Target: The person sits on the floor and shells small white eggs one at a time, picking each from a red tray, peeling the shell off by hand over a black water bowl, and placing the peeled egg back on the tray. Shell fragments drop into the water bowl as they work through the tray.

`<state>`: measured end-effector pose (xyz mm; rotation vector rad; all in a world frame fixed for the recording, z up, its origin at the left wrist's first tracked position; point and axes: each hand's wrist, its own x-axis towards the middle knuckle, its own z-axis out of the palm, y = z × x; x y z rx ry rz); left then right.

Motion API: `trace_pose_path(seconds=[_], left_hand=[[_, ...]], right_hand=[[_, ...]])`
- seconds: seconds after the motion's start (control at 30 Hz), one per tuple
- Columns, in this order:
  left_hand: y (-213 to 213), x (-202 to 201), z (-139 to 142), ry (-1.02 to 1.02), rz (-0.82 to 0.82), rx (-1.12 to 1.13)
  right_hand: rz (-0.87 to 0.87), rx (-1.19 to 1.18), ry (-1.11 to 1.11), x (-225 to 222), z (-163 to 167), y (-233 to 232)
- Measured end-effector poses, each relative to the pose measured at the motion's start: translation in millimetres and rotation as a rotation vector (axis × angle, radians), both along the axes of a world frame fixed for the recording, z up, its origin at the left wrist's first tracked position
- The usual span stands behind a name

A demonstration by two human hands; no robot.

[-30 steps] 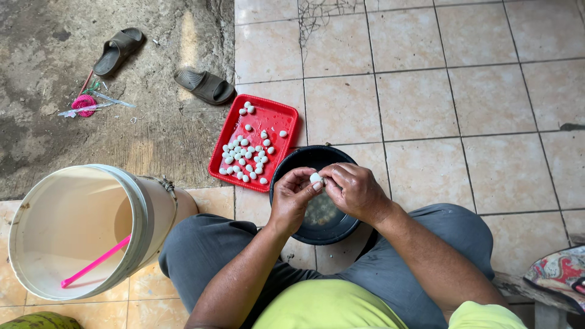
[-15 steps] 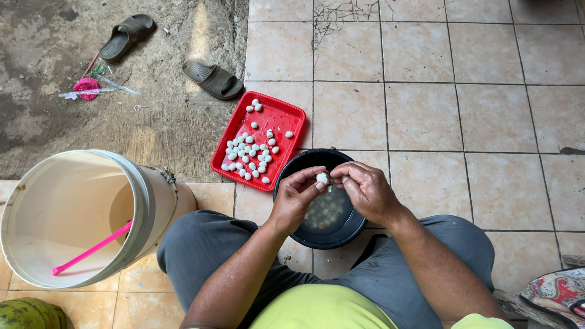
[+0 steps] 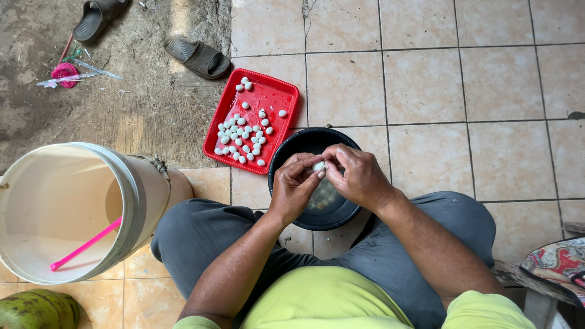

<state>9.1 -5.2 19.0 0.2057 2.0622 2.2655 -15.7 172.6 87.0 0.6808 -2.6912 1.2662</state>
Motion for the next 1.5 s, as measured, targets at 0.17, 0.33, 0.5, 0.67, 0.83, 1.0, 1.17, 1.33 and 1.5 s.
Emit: trace_pose_path(seconds=[0.17, 0.33, 0.5, 0.67, 0.83, 1.0, 1.17, 1.33, 1.5], left_hand=[[1.0, -6.2, -16.5, -0.147, -0.044, 0.277], [-2.3, -17.3, -27.9, -0.445, -0.098, 0.706], [-8.7, -22.8, -28.3, -0.491, -0.150, 0.797], [-8.2, -21.2, -26.8, -0.307, -0.178, 0.550], [-5.2, -16.9, -24.5, -0.150, -0.206, 0.264], [0.4, -10.8, -22.5, -0.096, -0.160, 0.097], [1.1, -11.8, -27.9, -0.144, -0.133, 0.105], [-9.4, -20.2, -26.7, -0.477, -0.151, 0.765], [-11.3, -27.5, -15.5, -0.533, -0.084, 0.878]], right_hand=[[-0.023, -0.007, -0.053, -6.8, -14.3, 1.6], [0.037, -0.502, -0.542, -19.7, -36.5, 9.9], [0.005, -0.512, -0.604, -27.6, -39.2, 17.7], [0.055, 0.009, -0.057, -16.1, -4.0, 28.8], [0.115, -0.035, -0.025, -6.2, 14.3, 12.9], [0.118, 0.006, 0.030, -7.2, 6.7, 7.9], [0.009, -0.089, -0.165, -9.0, -14.9, 5.1], [-0.093, -0.720, -0.649, -20.2, -23.6, 6.0], [-0.018, 0.010, -0.012, -13.9, -2.7, 14.9]])
